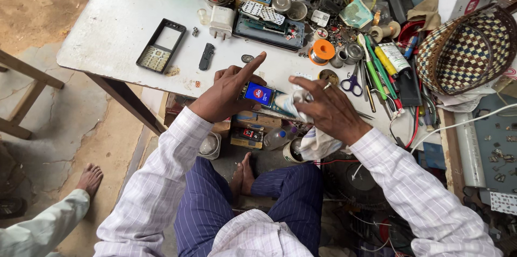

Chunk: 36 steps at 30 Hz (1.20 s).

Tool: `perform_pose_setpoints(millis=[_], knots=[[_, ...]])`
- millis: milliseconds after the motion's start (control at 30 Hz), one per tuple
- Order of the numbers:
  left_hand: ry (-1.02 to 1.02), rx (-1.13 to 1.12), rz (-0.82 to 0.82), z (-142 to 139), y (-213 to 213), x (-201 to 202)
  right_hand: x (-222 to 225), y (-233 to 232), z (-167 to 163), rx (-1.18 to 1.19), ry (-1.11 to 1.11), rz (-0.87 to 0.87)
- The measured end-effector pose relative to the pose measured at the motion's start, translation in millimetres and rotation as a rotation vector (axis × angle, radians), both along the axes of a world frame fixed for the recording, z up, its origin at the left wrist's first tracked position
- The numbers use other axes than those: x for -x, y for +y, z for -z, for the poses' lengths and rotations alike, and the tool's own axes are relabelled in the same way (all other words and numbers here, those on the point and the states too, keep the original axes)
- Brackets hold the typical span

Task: The person uses a metal tool to probe the internal components of a disassembled mobile phone while holding it with the other hand. They then wipe the phone's screen and keypad with a cloth.

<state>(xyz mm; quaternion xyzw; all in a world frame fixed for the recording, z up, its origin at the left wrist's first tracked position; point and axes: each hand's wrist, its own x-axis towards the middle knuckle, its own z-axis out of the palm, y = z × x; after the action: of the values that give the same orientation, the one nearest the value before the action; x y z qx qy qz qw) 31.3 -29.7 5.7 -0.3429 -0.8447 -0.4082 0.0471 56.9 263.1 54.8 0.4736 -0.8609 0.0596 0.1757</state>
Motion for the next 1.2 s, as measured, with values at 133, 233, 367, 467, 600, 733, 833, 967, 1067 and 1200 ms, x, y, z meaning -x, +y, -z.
perform_pose_setpoints(millis=[133, 233, 367, 467, 600, 733, 833, 967, 1067, 1200], knots=[[0.013, -0.005, -0.006, -1, -1, 0, 0, 0, 2, -0.014, -0.009, 0.039], [0.011, -0.022, 0.003, -1, -1, -1, -4, 2, 2, -0.014, -0.025, 0.038], [-0.016, -0.006, -0.012, -1, -2, 0, -11, 4, 1, -0.008, -0.022, 0.036], [0.013, -0.025, -0.004, -1, -3, -1, -15, 6, 2, -0.010, -0.007, 0.024], [0.031, -0.032, 0.008, 0, -2, -2, -16, 8, 4, -0.046, -0.051, 0.044], [0.028, -0.029, -0.007, 0, -1, -3, -12, 9, 7, 0.011, 0.002, -0.024], [0.012, -0.016, 0.001, 0, 1, -2, -11, 9, 9, -0.017, -0.006, -0.021], [0.019, -0.010, -0.011, 1, -1, -3, -12, 13, 7, 0.013, -0.011, -0.019], [0.019, -0.008, -0.018, 1, -2, -3, -12, 13, 7, -0.035, -0.090, 0.032], [0.009, -0.024, -0.007, 1, 0, -3, -13, 12, 10, -0.027, -0.005, -0.015]])
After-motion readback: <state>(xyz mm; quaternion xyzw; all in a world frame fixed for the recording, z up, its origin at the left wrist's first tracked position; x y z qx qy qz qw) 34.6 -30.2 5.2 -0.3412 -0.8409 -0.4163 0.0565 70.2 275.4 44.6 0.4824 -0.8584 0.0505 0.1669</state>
